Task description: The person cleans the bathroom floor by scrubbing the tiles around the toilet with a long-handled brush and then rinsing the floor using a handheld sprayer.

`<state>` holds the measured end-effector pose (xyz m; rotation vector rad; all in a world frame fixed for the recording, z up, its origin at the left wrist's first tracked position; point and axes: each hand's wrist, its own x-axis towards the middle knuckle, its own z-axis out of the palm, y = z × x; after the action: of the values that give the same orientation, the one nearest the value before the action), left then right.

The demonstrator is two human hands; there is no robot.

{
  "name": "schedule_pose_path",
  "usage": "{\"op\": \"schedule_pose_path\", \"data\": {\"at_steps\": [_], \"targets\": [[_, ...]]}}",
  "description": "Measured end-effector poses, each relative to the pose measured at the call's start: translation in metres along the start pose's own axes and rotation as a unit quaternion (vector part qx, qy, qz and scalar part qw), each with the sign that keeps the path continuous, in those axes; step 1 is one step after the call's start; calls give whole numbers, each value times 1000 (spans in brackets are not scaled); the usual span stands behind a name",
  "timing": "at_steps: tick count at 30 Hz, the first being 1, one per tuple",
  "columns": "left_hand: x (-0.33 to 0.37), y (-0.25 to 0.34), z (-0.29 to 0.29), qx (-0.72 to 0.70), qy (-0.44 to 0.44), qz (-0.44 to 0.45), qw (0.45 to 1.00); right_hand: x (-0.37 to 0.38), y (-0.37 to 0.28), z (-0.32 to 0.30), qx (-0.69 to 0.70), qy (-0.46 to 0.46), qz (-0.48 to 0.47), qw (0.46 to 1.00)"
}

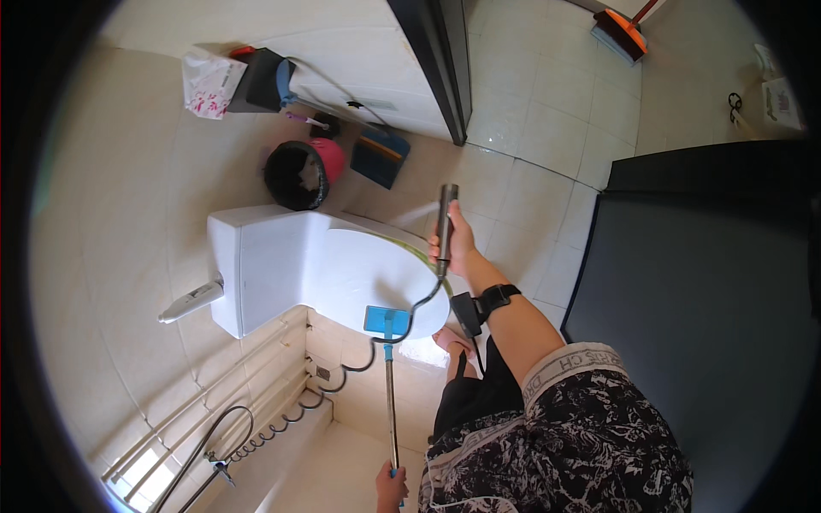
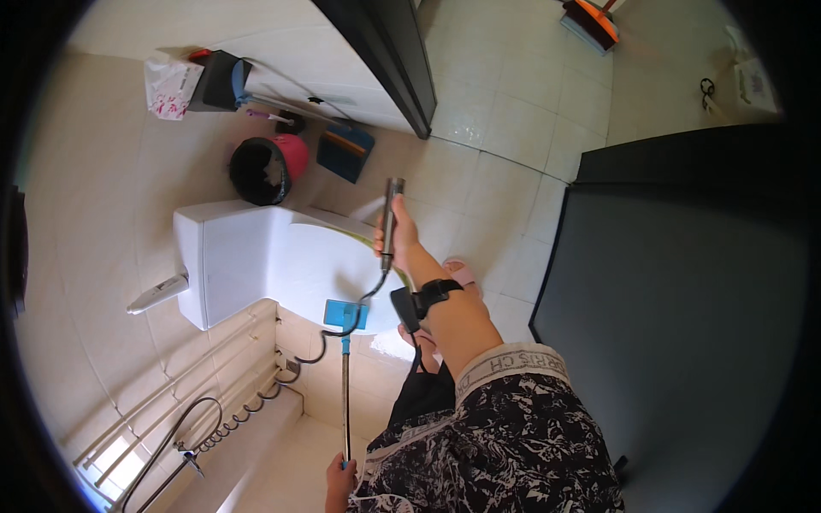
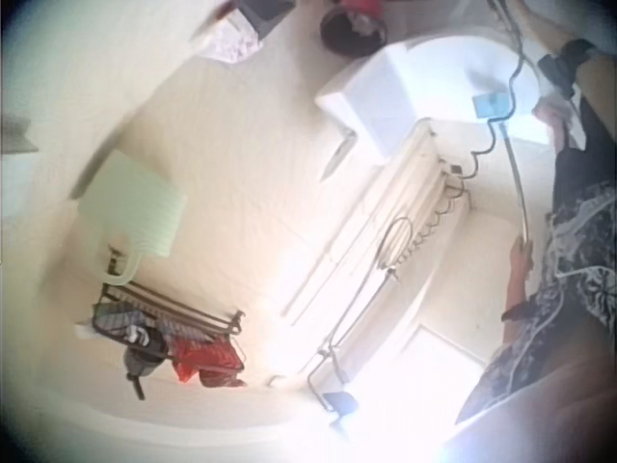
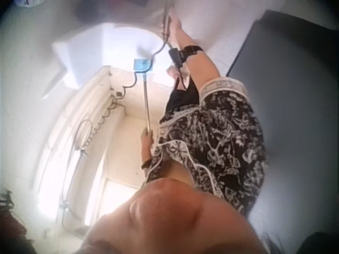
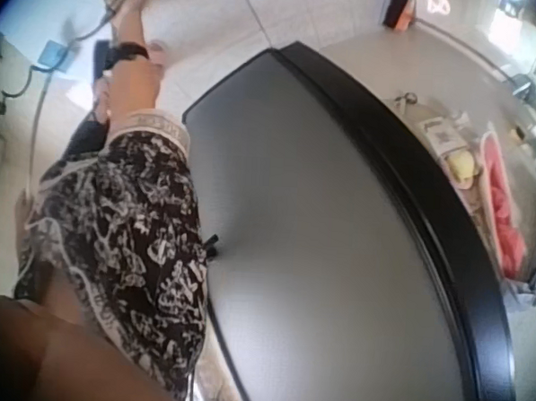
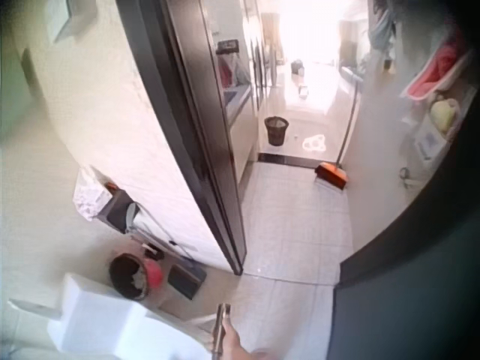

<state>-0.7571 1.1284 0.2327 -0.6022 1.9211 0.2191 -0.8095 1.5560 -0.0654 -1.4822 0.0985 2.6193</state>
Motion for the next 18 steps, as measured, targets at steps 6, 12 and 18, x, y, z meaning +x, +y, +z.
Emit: {"op": "schedule_pose_path", "data": {"at_steps": [6, 12, 18], "targets": [[-6, 43, -21, 23, -12, -31, 999, 13, -6, -2, 28, 30, 10, 999], [0, 81, -40, 46, -13, -28, 998, 29, -3, 13, 45, 4, 34, 998], [1, 86, -33, 59, -14, -40, 997, 31, 2, 29, 45, -42, 35, 997]]}}
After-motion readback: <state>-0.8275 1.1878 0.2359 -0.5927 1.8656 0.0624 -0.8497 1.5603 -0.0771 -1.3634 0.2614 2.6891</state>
